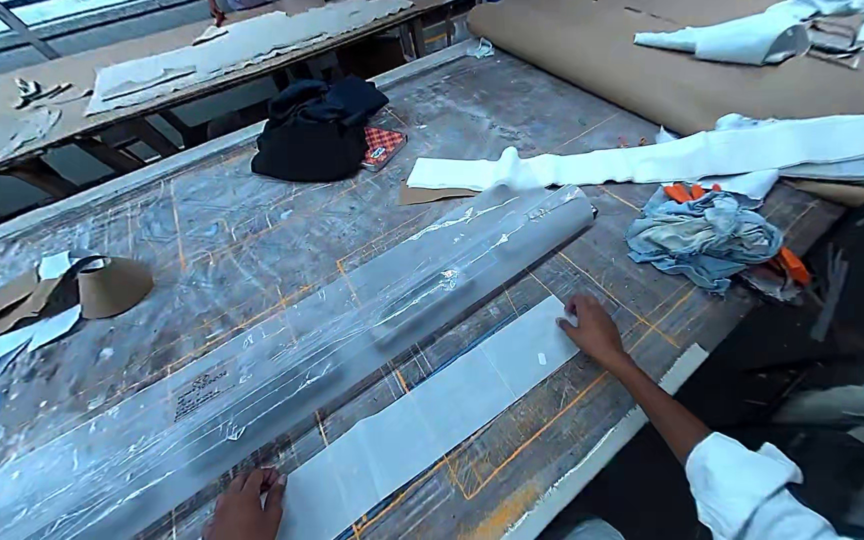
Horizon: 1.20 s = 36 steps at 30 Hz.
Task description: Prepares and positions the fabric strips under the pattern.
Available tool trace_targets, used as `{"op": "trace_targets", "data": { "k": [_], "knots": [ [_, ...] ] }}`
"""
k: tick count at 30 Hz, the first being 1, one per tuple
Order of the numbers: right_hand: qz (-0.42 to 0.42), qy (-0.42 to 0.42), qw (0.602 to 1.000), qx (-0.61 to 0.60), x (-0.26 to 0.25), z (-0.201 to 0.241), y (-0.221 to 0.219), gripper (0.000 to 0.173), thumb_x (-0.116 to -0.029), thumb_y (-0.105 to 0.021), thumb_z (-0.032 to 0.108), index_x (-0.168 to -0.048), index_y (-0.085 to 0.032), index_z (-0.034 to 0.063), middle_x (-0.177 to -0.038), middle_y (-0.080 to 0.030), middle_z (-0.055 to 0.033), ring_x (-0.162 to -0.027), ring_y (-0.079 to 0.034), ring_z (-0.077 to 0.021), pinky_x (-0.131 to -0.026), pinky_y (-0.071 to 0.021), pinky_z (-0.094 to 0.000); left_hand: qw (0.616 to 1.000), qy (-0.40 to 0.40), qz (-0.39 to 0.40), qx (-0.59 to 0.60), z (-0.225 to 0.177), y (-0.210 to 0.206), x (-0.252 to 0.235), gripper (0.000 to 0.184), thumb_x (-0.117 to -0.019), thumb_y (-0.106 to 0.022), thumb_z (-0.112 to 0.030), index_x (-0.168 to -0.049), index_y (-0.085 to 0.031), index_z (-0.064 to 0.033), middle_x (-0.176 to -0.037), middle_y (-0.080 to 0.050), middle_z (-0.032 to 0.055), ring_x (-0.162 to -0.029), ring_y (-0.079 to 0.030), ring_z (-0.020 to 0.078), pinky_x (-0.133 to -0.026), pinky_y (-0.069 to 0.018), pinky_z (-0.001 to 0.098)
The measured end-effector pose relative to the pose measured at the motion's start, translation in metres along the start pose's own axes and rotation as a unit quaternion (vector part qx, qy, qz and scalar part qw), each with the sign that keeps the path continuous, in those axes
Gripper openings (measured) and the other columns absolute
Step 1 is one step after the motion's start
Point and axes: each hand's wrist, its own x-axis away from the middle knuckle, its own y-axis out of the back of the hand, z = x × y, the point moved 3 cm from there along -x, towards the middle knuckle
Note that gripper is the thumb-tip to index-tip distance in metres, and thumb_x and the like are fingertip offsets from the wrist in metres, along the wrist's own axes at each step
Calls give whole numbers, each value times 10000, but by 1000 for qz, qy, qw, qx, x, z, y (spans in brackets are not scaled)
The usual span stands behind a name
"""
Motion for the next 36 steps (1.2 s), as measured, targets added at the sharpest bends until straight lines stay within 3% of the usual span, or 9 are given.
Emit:
{"op": "trace_targets", "data": {
  "k": [3, 7, 10, 13, 18, 21, 27, 34, 36],
  "knots": [
    [9, -48, 998, 27, -8, -7, 8, 535, -929, -761, 328, -1290, -587, -26, -1248, -603, -290, -1149, -605, -470, -907, -501, -637, 1000, -19, -14, 6, 4, -2, 7, 442, -976, -590, -359, -1205, -644, 14, -1178, -640, 262, -1120, -608, 474, -909, -446, 720],
    [67, -79, 990, 92, -11, 6, 16, 325, -994, -672, 296, -1080, -689, -17, -1060, -680, -253, -1051, -650, -438, -847, -499, -625, 999, -33, -12, 14, 3, -5, 11, 283, -952, -595, -232, -1076, -701, 0, -1061, -671, 230, -1036, -630, 469, -857, -465, 701],
    [105, -58, 987, 104, -12, 3, 12, 282, -1036, -599, 245, -1058, -680, -24, -1042, -677, -250, -1043, -651, -432, -853, -495, -612, 999, -39, -27, 25, 3, -7, 12, 251, -952, -567, -188, -1014, -698, 17, -1027, -666, 235, -1034, -622, 475, -863, -459, 690],
    [114, -27, 988, 97, -13, -2, 12, 261, -1043, -585, 217, -1023, -671, -29, -1020, -667, -238, -1013, -651, -416, -846, -495, -597, 993, -39, -33, 108, 8, 9, 21, 295, -985, -534, -162, -1065, -663, 91, -1057, -671, 277, -1041, -649, 421, -953, -491, 595],
    [41, -24, 996, 70, -3, 1, 5, 353, -974, -711, 289, -1120, -633, -23, -1072, -654, -240, -1028, -644, -420, -879, -496, -604, 991, -23, -7, 134, 42, 39, 37, 323, -1035, -526, -201, -1139, -612, 93, -908, -686, 233, -810, -688, 328, -765, -554, 520],
    [21, -36, 998, 56, 4, 9, -1, 448, -951, -743, 320, -1202, -618, -29, -1165, -629, -264, -1086, -625, -438, -916, -489, -616, 992, -18, -9, 123, 61, 46, 35, 332, -1027, -559, -236, -1143, -631, 66, -943, -697, 228, -827, -689, 321, -776, -556, 508],
    [-16, -8, 999, 48, 5, 23, -18, 349, -954, -737, 306, -1120, -678, 5, -1096, -658, -219, -1026, -650, -404, -852, -513, -599, 996, -7, 27, 89, 77, 42, 27, 319, -1001, -607, -227, -1140, -642, 58, -928, -702, 222, -822, -686, 347, -783, -535, 557],
    [-30, 2, 999, 45, 3, 27, -21, 321, -943, -750, 302, -1082, -691, 19, -1050, -663, -198, -991, -655, -385, -816, -515, -591, 993, -11, 50, 105, 96, 38, 20, 332, -974, -652, -244, -1133, -665, 48, -1026, -712, 226, -924, -692, 348, -844, -546, 527],
    [-28, 7, 999, 43, 4, 27, -22, 317, -940, -756, 300, -1081, -694, 23, -1047, -668, -193, -993, -654, -384, -824, -512, -591, 993, -41, 28, 102, 102, 38, 19, 365, -977, -649, -277, -1150, -670, 43, -1086, -700, 244, -997, -672, 394, -888, -523, 581]
  ]
}}
